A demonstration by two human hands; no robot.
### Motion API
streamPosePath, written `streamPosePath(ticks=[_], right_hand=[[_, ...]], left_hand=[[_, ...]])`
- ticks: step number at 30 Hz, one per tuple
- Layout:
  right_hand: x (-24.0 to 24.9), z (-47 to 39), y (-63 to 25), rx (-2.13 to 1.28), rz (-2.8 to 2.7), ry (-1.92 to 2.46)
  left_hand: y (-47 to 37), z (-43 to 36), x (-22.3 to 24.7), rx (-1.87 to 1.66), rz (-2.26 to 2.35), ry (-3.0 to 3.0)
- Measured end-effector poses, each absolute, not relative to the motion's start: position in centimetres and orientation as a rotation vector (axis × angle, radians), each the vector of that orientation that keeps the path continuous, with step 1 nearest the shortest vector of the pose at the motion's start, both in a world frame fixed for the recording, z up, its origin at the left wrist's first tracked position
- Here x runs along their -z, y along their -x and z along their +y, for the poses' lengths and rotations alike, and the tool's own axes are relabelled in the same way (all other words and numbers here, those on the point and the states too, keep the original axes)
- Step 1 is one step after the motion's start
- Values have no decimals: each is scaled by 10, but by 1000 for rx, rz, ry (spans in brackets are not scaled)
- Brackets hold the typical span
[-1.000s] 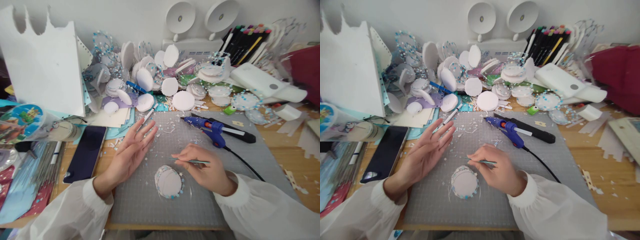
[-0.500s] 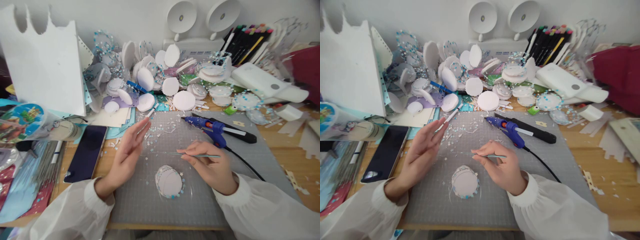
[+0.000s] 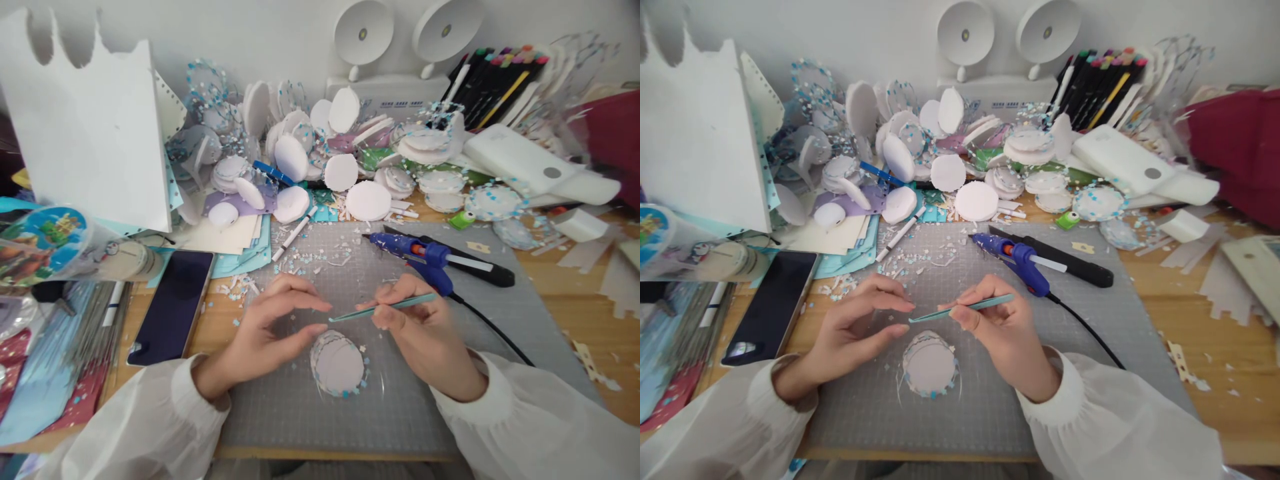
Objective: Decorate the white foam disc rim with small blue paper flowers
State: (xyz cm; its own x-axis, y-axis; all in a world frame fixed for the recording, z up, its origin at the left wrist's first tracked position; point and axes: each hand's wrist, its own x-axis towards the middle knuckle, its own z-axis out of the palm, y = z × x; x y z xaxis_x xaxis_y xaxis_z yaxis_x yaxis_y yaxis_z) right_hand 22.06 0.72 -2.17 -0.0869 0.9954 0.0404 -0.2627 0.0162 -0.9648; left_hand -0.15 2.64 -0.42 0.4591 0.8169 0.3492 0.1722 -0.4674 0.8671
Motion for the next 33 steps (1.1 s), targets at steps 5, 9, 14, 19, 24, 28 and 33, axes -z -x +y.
streamPosePath(ticks=[5, 9, 14, 19, 24, 28, 33], right_hand=[[17, 7, -215, -1516, -1000, 948], [17, 6, -214, -1561, -961, 943], [18, 6, -214, -1569, -964, 969], [19, 7, -215, -1557, -961, 940], [23, 6, -216, -1529, -1000, 935], [23, 5, -215, -1540, -1004, 911], [24, 6, -215, -1523, -1001, 927]], left_hand=[[2, 26, 4, -1019, 771, -1906], [3, 26, 3, -1043, 747, -1892], [1, 26, 1, -1076, 770, -1901], [2, 26, 3, -1085, 805, -1877], [3, 25, 5, -1088, 804, -1828], [2, 25, 4, -1076, 796, -1811], [1, 25, 5, -1069, 800, -1803]])
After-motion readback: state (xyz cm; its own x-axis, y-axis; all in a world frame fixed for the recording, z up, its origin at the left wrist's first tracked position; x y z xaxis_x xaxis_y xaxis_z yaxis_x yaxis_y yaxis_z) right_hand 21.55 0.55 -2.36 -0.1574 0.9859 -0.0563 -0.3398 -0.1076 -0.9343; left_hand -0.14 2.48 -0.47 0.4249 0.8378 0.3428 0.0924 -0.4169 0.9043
